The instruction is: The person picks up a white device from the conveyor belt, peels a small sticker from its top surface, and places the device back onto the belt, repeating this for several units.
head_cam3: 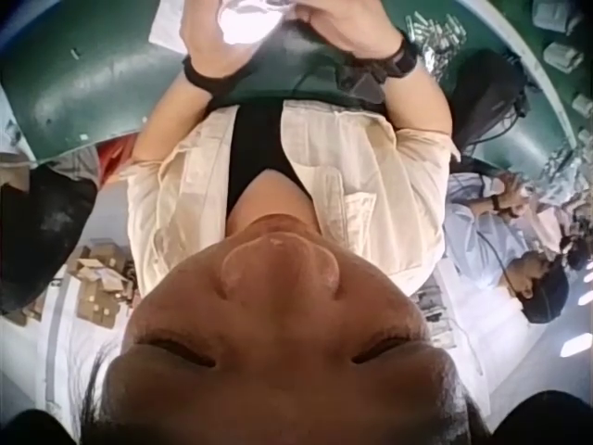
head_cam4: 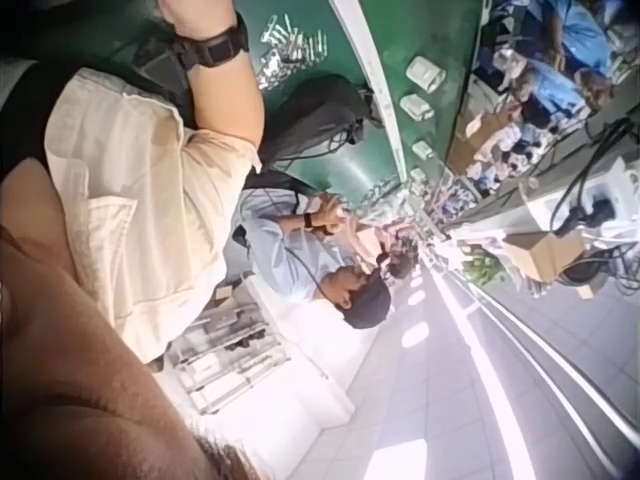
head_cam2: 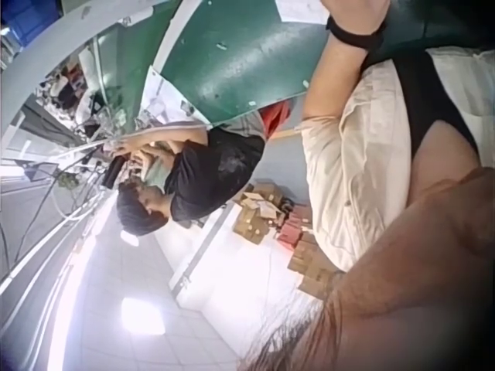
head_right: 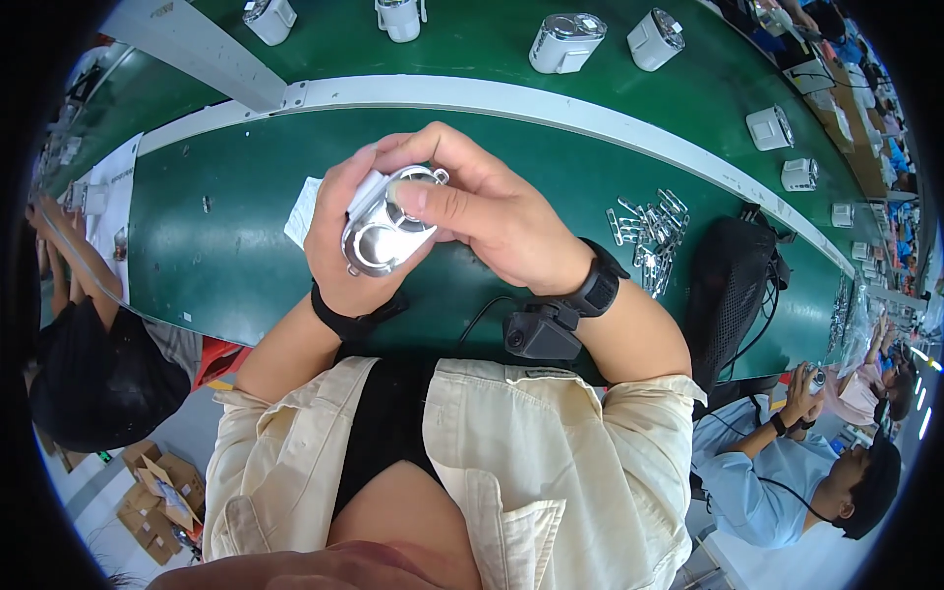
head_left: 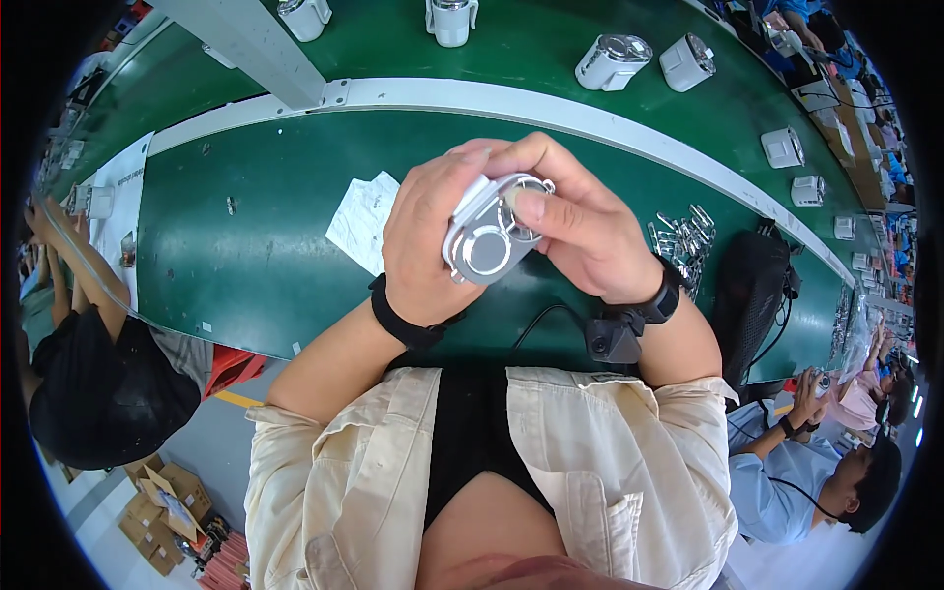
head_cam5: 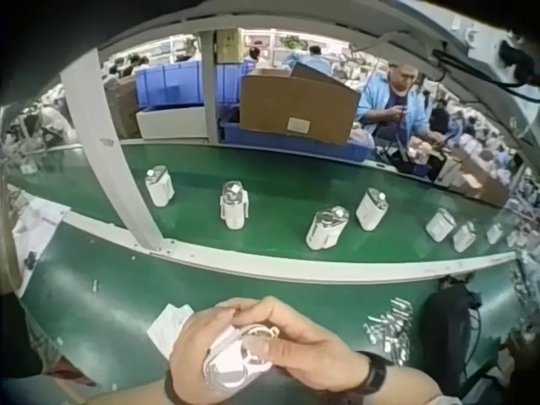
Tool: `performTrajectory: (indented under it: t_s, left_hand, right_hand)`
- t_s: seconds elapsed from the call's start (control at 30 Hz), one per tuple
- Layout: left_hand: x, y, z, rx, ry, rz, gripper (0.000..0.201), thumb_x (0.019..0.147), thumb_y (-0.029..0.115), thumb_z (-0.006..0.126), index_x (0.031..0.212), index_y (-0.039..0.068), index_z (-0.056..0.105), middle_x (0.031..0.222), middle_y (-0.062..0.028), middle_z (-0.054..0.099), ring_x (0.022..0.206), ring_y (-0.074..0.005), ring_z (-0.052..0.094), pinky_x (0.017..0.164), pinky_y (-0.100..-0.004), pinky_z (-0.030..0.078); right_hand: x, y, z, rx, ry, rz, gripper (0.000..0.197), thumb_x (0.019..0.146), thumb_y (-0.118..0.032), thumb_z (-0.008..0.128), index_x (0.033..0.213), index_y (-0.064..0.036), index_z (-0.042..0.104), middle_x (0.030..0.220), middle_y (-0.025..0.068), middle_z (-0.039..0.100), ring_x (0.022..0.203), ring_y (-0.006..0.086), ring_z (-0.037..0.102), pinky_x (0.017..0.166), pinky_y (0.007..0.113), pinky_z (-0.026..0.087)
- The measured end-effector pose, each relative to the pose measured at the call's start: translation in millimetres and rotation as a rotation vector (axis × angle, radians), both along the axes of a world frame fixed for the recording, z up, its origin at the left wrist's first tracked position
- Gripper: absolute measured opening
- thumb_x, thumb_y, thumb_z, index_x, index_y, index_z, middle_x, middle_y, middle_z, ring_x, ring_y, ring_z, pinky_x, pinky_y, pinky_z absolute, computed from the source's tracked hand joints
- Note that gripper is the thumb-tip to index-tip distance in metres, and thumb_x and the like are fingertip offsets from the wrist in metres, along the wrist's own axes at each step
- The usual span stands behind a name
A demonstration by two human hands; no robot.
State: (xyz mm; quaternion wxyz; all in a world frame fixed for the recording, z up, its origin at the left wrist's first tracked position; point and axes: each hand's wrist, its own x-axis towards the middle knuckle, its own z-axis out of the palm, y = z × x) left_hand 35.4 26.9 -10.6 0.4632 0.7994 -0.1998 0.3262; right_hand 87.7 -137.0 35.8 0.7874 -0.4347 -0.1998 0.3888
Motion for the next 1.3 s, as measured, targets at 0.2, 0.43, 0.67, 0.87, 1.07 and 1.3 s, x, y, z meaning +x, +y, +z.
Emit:
performTrajectory:
  t_s: [0.2, 0.43, 0.67, 0.87, 1.07, 1.3]
  left_hand:
    - [-2, -1, -3, -0.091, 0.053, -0.021, 0.08, 0.065, 0.0, 0.083, 0.134, 0.003, 0.043, 0.122, -0.0201, 0.057, 0.106, -0.0292, 0.06, 0.086, -0.0358, 0.051]
    - [0, 1, -2, -0.009, 0.008, -0.024, 0.081, 0.065, 0.002, 0.084, 0.135, 0.003, 0.043, 0.124, -0.0204, 0.055, 0.107, -0.0296, 0.06, 0.087, -0.0366, 0.05]
    - [3, -6, 6, 0.117, 0.14, 0.116, 0.084, 0.065, 0.01, 0.085, 0.136, 0.002, 0.041, 0.123, -0.0189, 0.053, 0.114, -0.0323, 0.052, 0.095, -0.0395, 0.045]
    - [-9, -4, 11, 0.042, 0.093, 0.133, 0.082, 0.067, 0.019, 0.083, 0.136, 0.001, 0.042, 0.128, -0.0171, 0.049, 0.121, -0.0353, 0.042, 0.099, -0.0439, 0.038]
    - [-13, -6, 16, 0.067, 0.117, 0.105, 0.081, 0.069, 0.018, 0.082, 0.136, 0.001, 0.041, 0.131, -0.0213, 0.043, 0.122, -0.0342, 0.043, 0.101, -0.0416, 0.039]
    - [-5, -10, 13, -0.007, 0.116, 0.088, 0.078, 0.07, 0.018, 0.082, 0.135, 0.0, 0.043, 0.127, -0.0192, 0.047, 0.122, -0.0354, 0.04, 0.098, -0.044, 0.039]
  right_hand:
    - [-2, 1, 3, 0.013, 0.078, -0.024, 0.028, 0.098, -0.022, 0.053, 0.12, -0.0053, 0.051, 0.131, 0.0111, 0.05, 0.109, 0.0167, 0.055, 0.091, 0.031, 0.046]
    - [-4, 4, -9, -0.013, -0.164, -0.105, 0.03, 0.098, -0.023, 0.052, 0.121, -0.0037, 0.054, 0.119, 0.0093, 0.057, 0.104, 0.0154, 0.058, 0.09, 0.031, 0.047]
    - [1, 1, -9, -0.032, 0.027, -0.19, 0.03, 0.099, -0.023, 0.05, 0.121, -0.0035, 0.057, 0.114, 0.0088, 0.063, 0.101, 0.0156, 0.063, 0.082, 0.029, 0.055]
    - [62, -65, 23, -0.173, -0.394, -0.327, 0.044, 0.095, -0.034, 0.049, 0.118, 0.0032, 0.056, 0.119, 0.0192, 0.061, 0.108, 0.0277, 0.061, 0.088, 0.036, 0.052]
    - [121, -184, 15, -0.65, -0.234, -0.928, 0.039, 0.095, -0.031, 0.046, 0.119, -0.0036, 0.058, 0.117, 0.0123, 0.061, 0.097, 0.0249, 0.063, 0.069, 0.043, 0.059]
    - [194, -269, -61, -1.065, -0.434, -1.054, 0.036, 0.093, -0.032, 0.049, 0.116, -0.008, 0.064, 0.104, 0.0088, 0.066, 0.097, 0.0261, 0.064, 0.077, 0.047, 0.053]
